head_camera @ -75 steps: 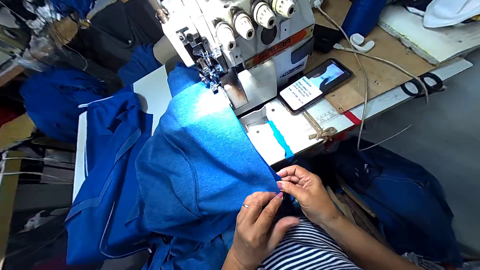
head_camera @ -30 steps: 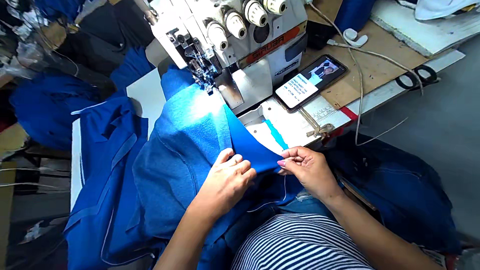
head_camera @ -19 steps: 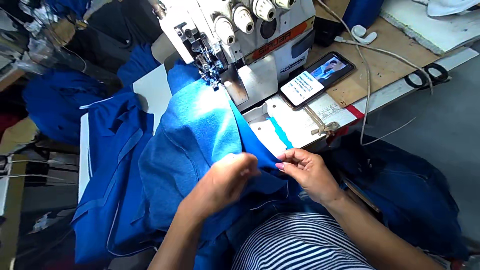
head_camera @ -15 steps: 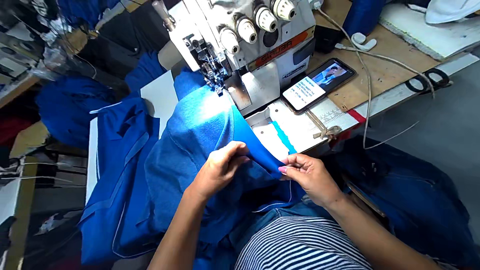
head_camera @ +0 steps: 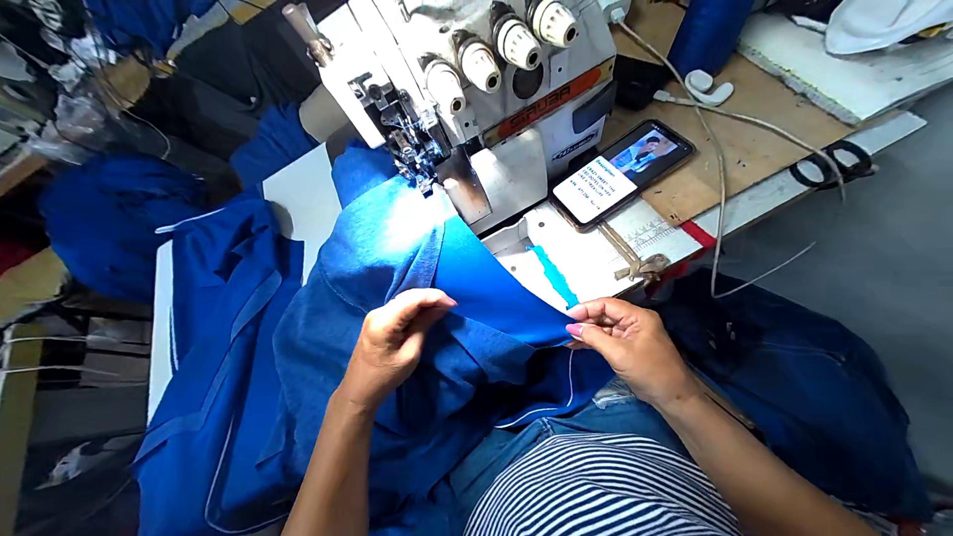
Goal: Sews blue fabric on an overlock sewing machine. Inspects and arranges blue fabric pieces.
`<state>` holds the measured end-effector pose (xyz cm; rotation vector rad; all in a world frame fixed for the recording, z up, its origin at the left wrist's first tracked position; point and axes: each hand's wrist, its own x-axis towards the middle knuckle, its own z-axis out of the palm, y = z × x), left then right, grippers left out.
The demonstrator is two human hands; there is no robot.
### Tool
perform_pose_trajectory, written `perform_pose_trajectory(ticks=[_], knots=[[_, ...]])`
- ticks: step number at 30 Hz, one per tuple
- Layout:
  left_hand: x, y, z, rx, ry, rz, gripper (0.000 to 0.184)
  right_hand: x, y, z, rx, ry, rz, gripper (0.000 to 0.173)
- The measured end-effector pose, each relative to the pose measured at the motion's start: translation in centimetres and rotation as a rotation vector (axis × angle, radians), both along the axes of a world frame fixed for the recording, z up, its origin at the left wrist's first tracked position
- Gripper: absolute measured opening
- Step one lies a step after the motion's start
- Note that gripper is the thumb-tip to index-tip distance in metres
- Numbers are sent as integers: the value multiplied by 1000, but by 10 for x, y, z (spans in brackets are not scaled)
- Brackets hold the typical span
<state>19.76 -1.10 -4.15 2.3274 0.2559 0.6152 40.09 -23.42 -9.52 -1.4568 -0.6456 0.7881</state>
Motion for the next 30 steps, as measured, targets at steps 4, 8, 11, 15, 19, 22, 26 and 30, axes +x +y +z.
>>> perform_pose_trajectory(ticks=[4, 8, 11, 15, 19, 22, 26, 30], knots=[[-11, 0, 10, -83, -44, 42, 17, 2, 2, 2, -13, -31, -20, 14], [-17, 1, 15, -84, -84, 54, 16, 1, 5, 6, -6, -52, -30, 24], [-20, -8, 17, -64, -86, 75, 14, 2, 1, 3, -20, -120, 4, 21], [-2, -67, 27, 80, -89, -64, 18, 0, 5, -1, -34, -621, 19, 21], [37, -120, 3, 177, -188, -277, 19, -6, 36, 13, 138, -678, 9, 35], [31, -124, 1, 62, -197, -196, 20, -7, 59, 17, 81, -663, 146, 51], [-44, -75, -12, 304, -18, 722, 38, -7, 73, 1, 21, -845, 169, 45], [-105, -62, -43, 346, 348, 1349, 84, -14, 69, -8, 42, -897, 110, 43]])
